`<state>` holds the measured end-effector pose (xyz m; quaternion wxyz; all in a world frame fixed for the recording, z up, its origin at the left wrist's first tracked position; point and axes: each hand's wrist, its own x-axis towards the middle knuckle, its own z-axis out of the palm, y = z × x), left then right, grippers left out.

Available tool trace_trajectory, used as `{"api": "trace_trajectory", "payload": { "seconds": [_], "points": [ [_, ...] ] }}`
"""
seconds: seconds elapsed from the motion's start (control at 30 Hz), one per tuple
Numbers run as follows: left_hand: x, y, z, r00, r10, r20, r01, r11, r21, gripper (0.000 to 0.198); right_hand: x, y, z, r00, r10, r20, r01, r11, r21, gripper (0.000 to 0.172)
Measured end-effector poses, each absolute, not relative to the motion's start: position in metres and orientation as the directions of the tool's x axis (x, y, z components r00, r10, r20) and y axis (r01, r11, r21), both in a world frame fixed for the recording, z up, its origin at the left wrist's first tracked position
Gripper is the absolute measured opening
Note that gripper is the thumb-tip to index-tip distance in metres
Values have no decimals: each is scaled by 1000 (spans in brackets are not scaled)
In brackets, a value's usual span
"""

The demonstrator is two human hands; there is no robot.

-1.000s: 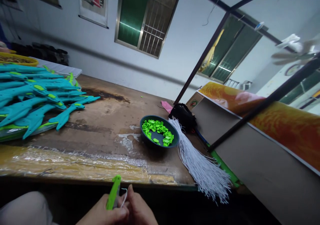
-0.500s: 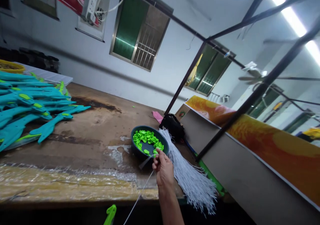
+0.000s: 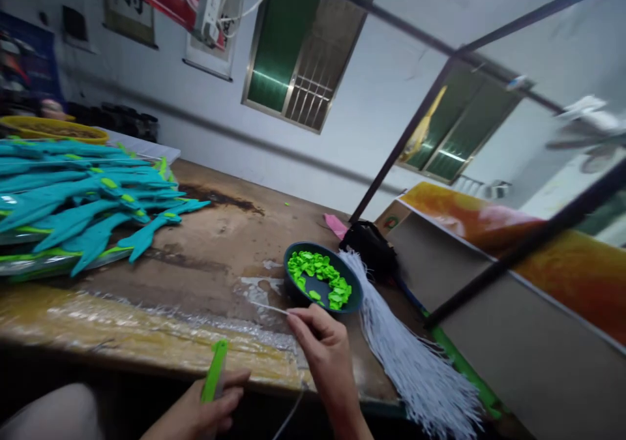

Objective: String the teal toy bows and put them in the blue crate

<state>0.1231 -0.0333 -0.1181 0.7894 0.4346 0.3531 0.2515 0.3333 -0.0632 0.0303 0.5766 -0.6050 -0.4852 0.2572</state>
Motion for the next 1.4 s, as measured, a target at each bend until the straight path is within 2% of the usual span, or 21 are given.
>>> {"api": "trace_trajectory", "payload": {
  "seconds": [0.13, 0.27, 0.33, 0.37, 0.5, 0.7, 0.9, 1.27, 1.4],
  "points": [
    [115, -30, -107, 656, 703, -275, -179, 499, 848, 69, 291, -79, 10, 112, 912, 394, 588, 259, -766, 12],
    [117, -35, -93, 698, 683, -214, -205, 478, 854, 77, 266, -83, -1, -103, 773, 627, 765, 464, -447, 13],
    [117, -37, -89, 701, 691, -173, -178, 405, 897, 75, 260, -83, -1, -139, 703, 697, 817, 479, -320, 13],
    [117, -37, -89, 702, 694, -162, -170, 384, 908, 75, 258, -84, 0, -133, 686, 715, 834, 468, -294, 14],
    [118, -37, -93, 696, 697, -170, -160, 381, 911, 76, 255, -87, 1, -86, 674, 733, 847, 437, -303, 15],
    [122, -40, -80, 664, 719, -205, -112, 367, 924, 58, 254, -90, -1, -155, 679, 717, 845, 467, -260, 16],
    [124, -41, -57, 642, 728, -241, -31, 338, 940, 53, 252, -88, -6, -185, 671, 718, 850, 476, -226, 18],
    [125, -42, -62, 645, 726, -238, -32, 336, 941, 53, 249, -88, -4, -192, 664, 723, 874, 450, -182, 23],
    [125, -42, -70, 641, 738, -210, -72, 331, 941, 47, 252, -91, -6, -201, 682, 703, 874, 449, -187, 23]
  ]
}}
